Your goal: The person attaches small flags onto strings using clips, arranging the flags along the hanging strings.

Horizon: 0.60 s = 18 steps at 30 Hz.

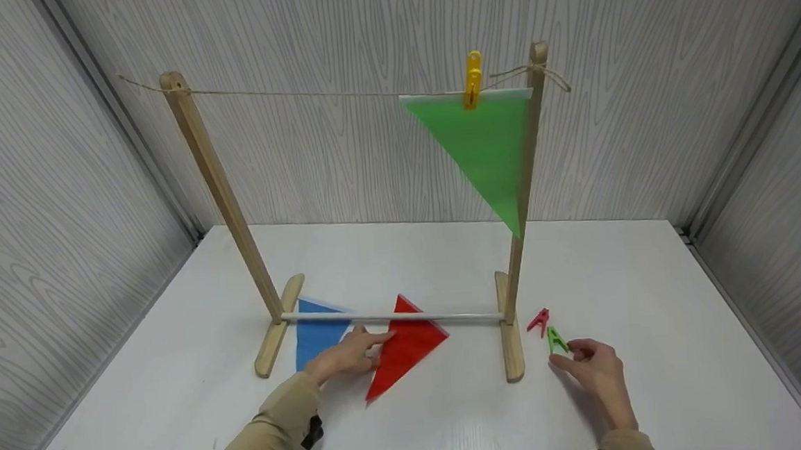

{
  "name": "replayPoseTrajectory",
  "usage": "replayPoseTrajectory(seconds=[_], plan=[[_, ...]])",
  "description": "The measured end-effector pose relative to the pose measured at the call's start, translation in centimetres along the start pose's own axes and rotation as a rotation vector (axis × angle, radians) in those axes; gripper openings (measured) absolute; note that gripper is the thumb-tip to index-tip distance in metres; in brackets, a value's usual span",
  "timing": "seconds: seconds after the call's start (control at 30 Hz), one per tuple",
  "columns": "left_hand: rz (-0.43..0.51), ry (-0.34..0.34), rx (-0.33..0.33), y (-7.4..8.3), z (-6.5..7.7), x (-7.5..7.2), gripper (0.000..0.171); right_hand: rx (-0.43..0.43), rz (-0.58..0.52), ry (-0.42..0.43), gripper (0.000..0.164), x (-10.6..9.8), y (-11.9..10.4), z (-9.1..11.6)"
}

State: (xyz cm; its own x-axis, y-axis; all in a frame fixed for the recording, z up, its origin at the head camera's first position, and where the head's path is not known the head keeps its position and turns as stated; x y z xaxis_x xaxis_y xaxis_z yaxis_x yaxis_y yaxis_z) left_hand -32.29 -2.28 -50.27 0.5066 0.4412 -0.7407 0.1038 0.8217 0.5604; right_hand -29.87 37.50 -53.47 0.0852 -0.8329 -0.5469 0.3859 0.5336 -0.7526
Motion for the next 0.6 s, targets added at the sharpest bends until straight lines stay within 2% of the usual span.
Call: replayPoseTrajectory(seconds=[0.1,0.2,0.27,0.4,0.5,0.6], plan=[[0.055,0.013,0.016,0.1,-0.1,-0.1,0.055,-0.006,0.008,-0.001,0.08,0.0,-0.1,0.1],[0.077,0.08,0.078,0.7,-0.1,-0.3,0.052,-0.016,0.021,-0.006,0.079,-0.1,-0.3,0.1],[0.091,0.126,0.089,1.0,-0.1,-0.4,0.053,-0.017,0.036,-0.006,0.079,0.0,-0.3,0.1],[0.079,0.188,0.021,1.6,-0.5,-0.3,0.052,-0.009,0.053,0.0,0.08,0.0,-0.4,0.1],[0.054,0.233,-0.037,1.9,-1.1,-0.4,0.041,-0.008,0.052,0.001,0.079,0.0,-0.4,0.1],[0.052,0.295,-0.049,1.9,-1.6,-0.4,0.031,-0.004,0.049,-0.001,0.08,0.1,-0.4,0.1]])
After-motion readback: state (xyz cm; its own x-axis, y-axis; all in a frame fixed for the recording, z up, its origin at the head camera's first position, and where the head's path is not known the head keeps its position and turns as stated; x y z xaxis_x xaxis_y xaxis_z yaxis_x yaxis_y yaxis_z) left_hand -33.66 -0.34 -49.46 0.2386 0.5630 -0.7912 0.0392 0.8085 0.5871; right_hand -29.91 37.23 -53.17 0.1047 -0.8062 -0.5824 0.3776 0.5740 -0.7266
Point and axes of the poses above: each hand's wrist, its own z-axis away from the middle knuckle, its own x-axis out of the palm, y = z × x, the point moved 7 cm from there along -z, towards the middle knuckle, and after that the axes turned 6 degrees about -y, right-handed, at the moved point
